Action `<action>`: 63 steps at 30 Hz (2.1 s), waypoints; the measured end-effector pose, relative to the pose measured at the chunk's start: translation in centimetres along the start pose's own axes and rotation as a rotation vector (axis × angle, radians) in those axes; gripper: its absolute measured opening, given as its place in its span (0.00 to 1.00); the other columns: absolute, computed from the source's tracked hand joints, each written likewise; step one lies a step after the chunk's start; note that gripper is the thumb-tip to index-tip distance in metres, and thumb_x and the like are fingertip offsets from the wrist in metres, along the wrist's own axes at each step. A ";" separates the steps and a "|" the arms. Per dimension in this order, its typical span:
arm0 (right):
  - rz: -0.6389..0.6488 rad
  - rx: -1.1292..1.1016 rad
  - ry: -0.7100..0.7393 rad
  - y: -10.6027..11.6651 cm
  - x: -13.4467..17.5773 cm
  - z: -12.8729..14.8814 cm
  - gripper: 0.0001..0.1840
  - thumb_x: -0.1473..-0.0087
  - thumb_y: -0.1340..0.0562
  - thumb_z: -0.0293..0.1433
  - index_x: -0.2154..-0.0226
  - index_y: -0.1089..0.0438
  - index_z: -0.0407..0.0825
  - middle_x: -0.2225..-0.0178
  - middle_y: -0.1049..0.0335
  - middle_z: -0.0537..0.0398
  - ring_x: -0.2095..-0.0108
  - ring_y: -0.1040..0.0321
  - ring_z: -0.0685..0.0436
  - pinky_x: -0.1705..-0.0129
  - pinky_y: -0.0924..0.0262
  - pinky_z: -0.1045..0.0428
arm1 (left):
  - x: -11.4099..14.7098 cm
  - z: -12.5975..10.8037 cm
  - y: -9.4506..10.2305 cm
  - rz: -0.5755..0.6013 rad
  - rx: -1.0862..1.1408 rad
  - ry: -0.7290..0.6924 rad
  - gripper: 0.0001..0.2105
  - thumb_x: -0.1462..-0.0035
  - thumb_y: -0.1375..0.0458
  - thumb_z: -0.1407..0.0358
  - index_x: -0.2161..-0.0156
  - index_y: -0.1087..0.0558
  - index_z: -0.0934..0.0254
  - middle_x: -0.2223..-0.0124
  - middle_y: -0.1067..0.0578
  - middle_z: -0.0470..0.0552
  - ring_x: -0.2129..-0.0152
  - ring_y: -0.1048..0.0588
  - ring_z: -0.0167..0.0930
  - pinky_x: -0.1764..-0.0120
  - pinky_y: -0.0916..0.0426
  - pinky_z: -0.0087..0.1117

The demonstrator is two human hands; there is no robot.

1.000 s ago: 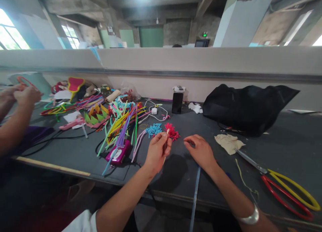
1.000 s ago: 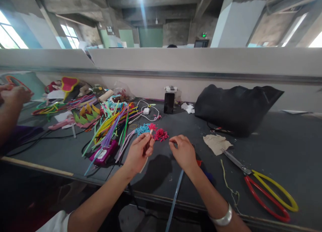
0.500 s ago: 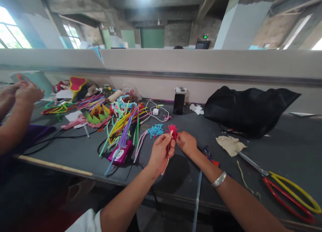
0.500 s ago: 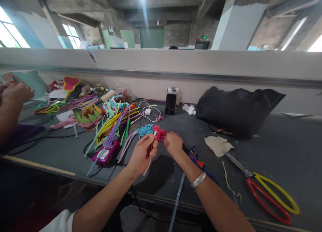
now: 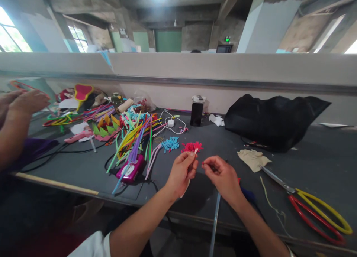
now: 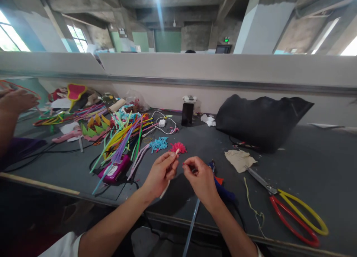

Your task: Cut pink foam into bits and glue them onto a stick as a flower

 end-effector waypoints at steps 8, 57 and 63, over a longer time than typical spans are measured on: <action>-0.009 -0.165 -0.028 1.3 0.0 0.7 0.10 0.45 0.39 0.37 0.63 0.24 0.52 0.76 0.28 0.60 0.82 0.37 0.54 0.79 0.42 0.57 | 0.6 0.8 -1.0 0.029 -0.026 0.040 0.15 0.50 0.35 0.57 0.69 0.31 0.66 0.81 0.35 0.40 0.89 0.46 0.16 0.84 0.56 0.21; -0.306 0.148 0.291 4.5 1.5 3.4 0.04 0.45 0.39 0.28 0.71 0.31 0.50 0.73 0.34 0.60 0.76 0.41 0.52 0.71 0.42 0.55 | 1.1 0.4 -1.3 -0.005 -0.283 -0.058 0.10 0.47 0.39 0.60 0.69 0.31 0.66 0.84 0.42 0.37 0.87 0.49 0.19 0.83 0.56 0.23; -0.303 0.184 0.324 4.3 1.3 3.4 0.04 0.46 0.39 0.26 0.71 0.31 0.50 0.73 0.34 0.60 0.74 0.39 0.52 0.69 0.41 0.54 | 1.2 0.3 -1.3 -0.005 -0.274 -0.047 0.10 0.48 0.39 0.60 0.69 0.29 0.67 0.83 0.42 0.37 0.87 0.49 0.19 0.83 0.56 0.23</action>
Point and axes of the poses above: each hand's wrist, its own x-axis away from the middle knuckle, its own y-axis out of the back of the hand, z = x × y, the point moved 7 cm from there along -x, towards the middle knuckle
